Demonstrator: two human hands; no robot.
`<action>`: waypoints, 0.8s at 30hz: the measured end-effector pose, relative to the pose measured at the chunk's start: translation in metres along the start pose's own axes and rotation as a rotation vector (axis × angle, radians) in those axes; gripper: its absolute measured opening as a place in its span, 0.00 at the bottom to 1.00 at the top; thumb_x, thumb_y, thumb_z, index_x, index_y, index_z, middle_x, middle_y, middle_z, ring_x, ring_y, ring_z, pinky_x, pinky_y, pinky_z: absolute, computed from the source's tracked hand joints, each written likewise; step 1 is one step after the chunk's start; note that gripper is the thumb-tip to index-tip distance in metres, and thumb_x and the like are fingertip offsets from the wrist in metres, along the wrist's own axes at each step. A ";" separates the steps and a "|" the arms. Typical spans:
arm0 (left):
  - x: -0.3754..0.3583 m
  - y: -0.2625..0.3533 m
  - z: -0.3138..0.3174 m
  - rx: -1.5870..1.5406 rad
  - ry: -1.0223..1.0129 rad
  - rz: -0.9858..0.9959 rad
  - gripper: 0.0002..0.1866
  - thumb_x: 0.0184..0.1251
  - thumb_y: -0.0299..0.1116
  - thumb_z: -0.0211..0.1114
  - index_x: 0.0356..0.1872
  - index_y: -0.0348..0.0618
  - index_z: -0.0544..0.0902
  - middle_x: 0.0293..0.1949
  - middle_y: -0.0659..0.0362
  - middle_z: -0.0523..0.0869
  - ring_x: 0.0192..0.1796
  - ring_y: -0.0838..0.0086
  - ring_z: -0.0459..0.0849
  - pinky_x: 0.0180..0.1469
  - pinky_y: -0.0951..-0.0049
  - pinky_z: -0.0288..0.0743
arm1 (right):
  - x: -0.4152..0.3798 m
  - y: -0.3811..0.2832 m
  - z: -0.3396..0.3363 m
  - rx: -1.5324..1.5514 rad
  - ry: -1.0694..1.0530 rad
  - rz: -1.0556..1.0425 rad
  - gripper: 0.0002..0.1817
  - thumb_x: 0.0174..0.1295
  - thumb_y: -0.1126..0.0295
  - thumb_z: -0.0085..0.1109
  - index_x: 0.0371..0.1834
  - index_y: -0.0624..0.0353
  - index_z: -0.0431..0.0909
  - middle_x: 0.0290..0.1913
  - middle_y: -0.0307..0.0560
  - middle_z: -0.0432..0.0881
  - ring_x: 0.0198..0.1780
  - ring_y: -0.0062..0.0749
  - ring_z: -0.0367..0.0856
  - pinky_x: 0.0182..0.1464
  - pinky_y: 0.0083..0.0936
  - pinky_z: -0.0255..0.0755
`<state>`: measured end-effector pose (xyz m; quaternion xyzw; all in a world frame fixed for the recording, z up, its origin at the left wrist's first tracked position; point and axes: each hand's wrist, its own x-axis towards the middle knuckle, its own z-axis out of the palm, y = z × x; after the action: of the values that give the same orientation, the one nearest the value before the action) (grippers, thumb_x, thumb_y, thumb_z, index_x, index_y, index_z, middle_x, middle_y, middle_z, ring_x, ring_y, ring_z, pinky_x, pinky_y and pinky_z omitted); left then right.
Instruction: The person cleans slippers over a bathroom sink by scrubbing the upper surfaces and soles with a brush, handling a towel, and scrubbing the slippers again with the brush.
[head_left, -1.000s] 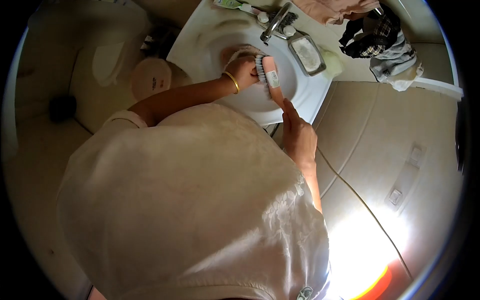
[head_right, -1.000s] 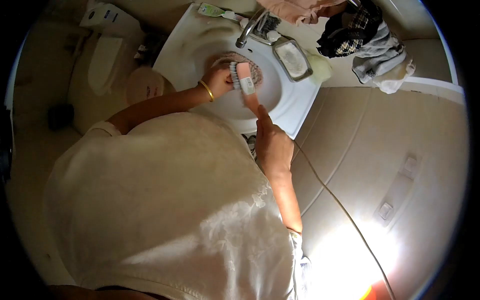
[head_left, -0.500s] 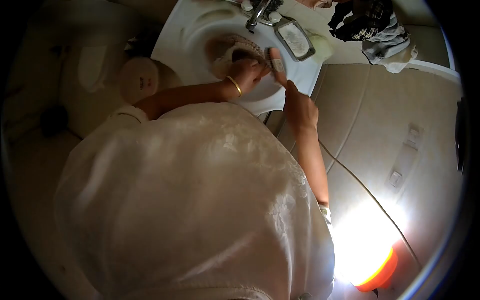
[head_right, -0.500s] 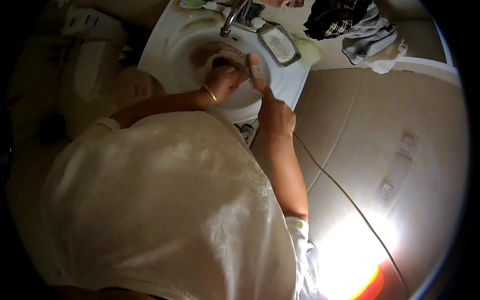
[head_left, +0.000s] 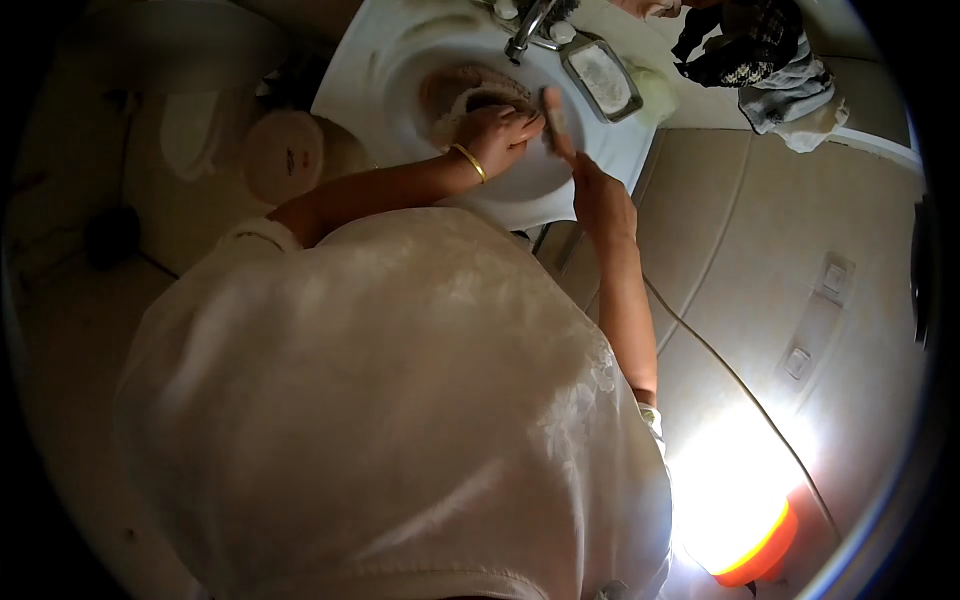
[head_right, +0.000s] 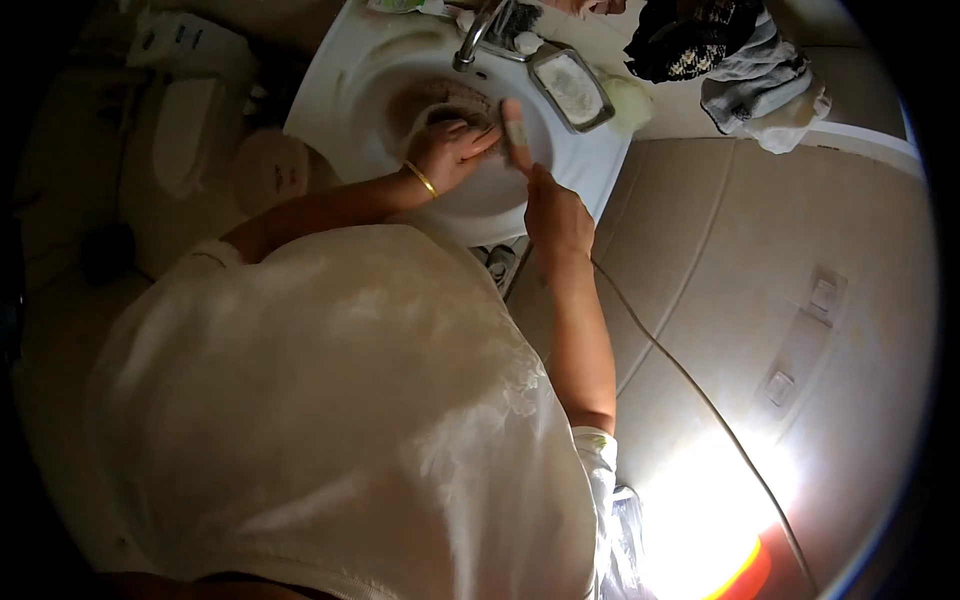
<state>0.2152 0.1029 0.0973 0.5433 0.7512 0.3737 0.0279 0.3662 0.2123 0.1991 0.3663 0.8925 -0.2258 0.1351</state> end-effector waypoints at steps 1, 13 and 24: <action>0.003 0.001 -0.004 0.009 -0.013 0.004 0.21 0.49 0.25 0.62 0.48 0.48 0.80 0.34 0.57 0.80 0.36 0.61 0.78 0.40 0.64 0.74 | 0.007 0.014 0.019 -0.004 -0.031 -0.041 0.15 0.67 0.59 0.39 0.53 0.43 0.72 0.38 0.55 0.81 0.43 0.53 0.79 0.42 0.46 0.72; 0.040 -0.087 -0.021 -0.418 0.127 -0.689 0.17 0.52 0.37 0.69 0.35 0.43 0.70 0.39 0.62 0.72 0.39 0.71 0.71 0.39 0.66 0.70 | -0.005 0.010 0.048 0.235 0.111 -0.087 0.18 0.66 0.61 0.44 0.59 0.43 0.69 0.38 0.56 0.81 0.41 0.53 0.79 0.41 0.44 0.73; 0.036 -0.086 -0.068 -1.242 0.266 -1.352 0.27 0.64 0.58 0.51 0.49 0.45 0.74 0.45 0.57 0.80 0.42 0.67 0.79 0.42 0.58 0.75 | 0.014 -0.063 0.056 0.183 0.278 -0.435 0.25 0.62 0.69 0.50 0.64 0.40 0.63 0.28 0.52 0.80 0.28 0.51 0.79 0.29 0.42 0.72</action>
<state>0.1017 0.0859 0.1091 -0.1703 0.5705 0.6726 0.4394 0.3157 0.1525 0.1647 0.2040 0.9361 -0.2767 -0.0742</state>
